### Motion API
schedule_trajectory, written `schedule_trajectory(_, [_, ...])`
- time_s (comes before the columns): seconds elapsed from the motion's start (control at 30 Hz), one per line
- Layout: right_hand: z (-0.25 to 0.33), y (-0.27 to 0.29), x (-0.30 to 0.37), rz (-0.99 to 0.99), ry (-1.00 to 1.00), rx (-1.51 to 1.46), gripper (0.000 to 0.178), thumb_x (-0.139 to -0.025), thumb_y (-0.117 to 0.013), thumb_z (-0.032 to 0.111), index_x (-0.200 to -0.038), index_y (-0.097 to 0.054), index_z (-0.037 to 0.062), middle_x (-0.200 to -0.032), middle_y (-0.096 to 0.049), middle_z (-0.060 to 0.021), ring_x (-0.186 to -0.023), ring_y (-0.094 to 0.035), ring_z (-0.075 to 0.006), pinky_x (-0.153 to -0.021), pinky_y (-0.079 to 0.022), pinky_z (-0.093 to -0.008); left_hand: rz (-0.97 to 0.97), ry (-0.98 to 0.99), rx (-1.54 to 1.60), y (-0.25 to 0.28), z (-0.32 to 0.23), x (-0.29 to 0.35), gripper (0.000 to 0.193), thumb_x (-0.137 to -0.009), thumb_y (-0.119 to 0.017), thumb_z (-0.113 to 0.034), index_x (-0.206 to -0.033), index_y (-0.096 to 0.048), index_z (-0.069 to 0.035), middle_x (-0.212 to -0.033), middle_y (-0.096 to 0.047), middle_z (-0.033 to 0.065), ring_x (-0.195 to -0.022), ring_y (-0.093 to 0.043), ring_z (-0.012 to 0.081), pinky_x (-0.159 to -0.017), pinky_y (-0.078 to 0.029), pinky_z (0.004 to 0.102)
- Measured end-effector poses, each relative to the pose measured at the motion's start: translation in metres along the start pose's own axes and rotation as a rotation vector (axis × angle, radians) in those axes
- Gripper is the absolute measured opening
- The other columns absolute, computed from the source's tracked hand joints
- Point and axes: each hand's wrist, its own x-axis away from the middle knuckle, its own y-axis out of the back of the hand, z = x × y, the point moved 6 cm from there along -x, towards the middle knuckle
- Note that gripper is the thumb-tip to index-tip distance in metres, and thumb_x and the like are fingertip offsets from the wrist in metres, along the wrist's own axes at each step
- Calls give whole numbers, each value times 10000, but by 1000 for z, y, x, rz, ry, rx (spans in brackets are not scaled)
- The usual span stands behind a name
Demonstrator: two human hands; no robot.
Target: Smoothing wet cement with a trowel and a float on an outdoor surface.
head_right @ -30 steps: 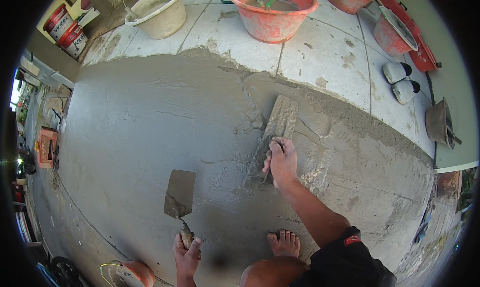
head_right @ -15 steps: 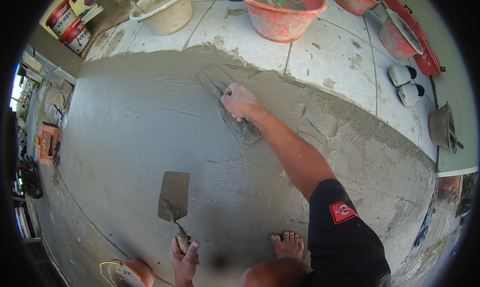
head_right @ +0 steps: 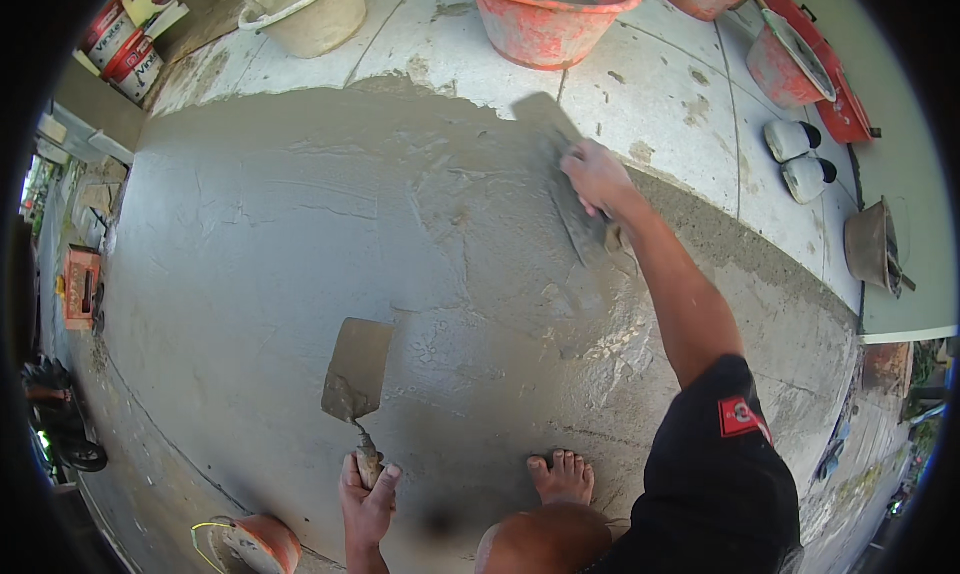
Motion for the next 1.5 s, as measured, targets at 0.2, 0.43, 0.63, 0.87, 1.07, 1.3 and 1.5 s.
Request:
schedule_trajectory(0.2, [12, -43, 96, 40, -144, -210, 452, -935, -594, 279, -1285, -528, 1, -608, -570, -66, -469, -554, -151, -446, -463, -336, -24, -10, -1, 4, -7, 6, 290, -895, -768, -147, -921, -490, -72, -712, -479, -39, -550, -413, 36, -463, -350, 219])
schedule_trajectory(0.43, [108, -149, 48, 291, 149, -140, 444, -980, -536, 262, -1313, -465, -23, -679, -640, -114, -530, -643, -204, -603, -537, -375, 15, -75, -63, -4, -7, 4, 294, -903, -755, -194, -971, -497, -71, -682, -503, -25, -475, -440, 44, -400, -360, 216])
schedule_trajectory(0.63, [118, -172, 9, 200, 130, -44, 333, -987, -536, 255, -1186, -538, -12, -714, -667, -155, -560, -668, -255, -639, -552, -422, 10, -80, -25, -10, 0, -2, 285, -902, -753, -174, -970, -496, -73, -680, -498, -29, -480, -438, 42, -408, -362, 214])
schedule_trajectory(0.87, [26, -84, 62, -127, 24, -271, 241, -1007, -541, 211, -1099, -568, -11, -697, -554, -55, -479, -531, -120, -438, -460, -289, 21, -62, -66, -17, -2, -4, 283, -892, -762, -165, -948, -505, -62, -717, -487, -27, -581, -427, 59, -507, -382, 235])
schedule_trajectory(1.07, [55, -120, 82, -17, 16, -443, 268, -991, -553, 260, -1082, -605, 14, -627, -560, -38, -467, -551, -118, -446, -477, -309, -25, -17, -18, -9, 14, -4, 294, -886, -770, -177, -908, -511, -40, -757, -475, -17, -694, -415, 86, -619, -405, 268])
schedule_trajectory(1.3, [153, -257, 11, 110, 135, -486, 270, -938, -571, 234, -1076, -637, 11, -708, -659, -113, -573, -656, -210, -546, -534, -374, -117, -52, -13, 14, 6, 1, 336, -885, -784, -251, -942, -522, -47, -778, -492, -8, -721, -425, 89, -638, -414, 267])
schedule_trajectory(1.5, [165, -284, -40, -34, 191, -152, 271, -922, -550, 248, -988, -699, 31, -985, -710, -242, -977, -686, -414, -852, -529, -480, -110, -48, -27, 11, 8, -6, 321, -901, -771, -236, -966, -517, -50, -776, -492, -14, -729, -432, 75, -638, -411, 252])
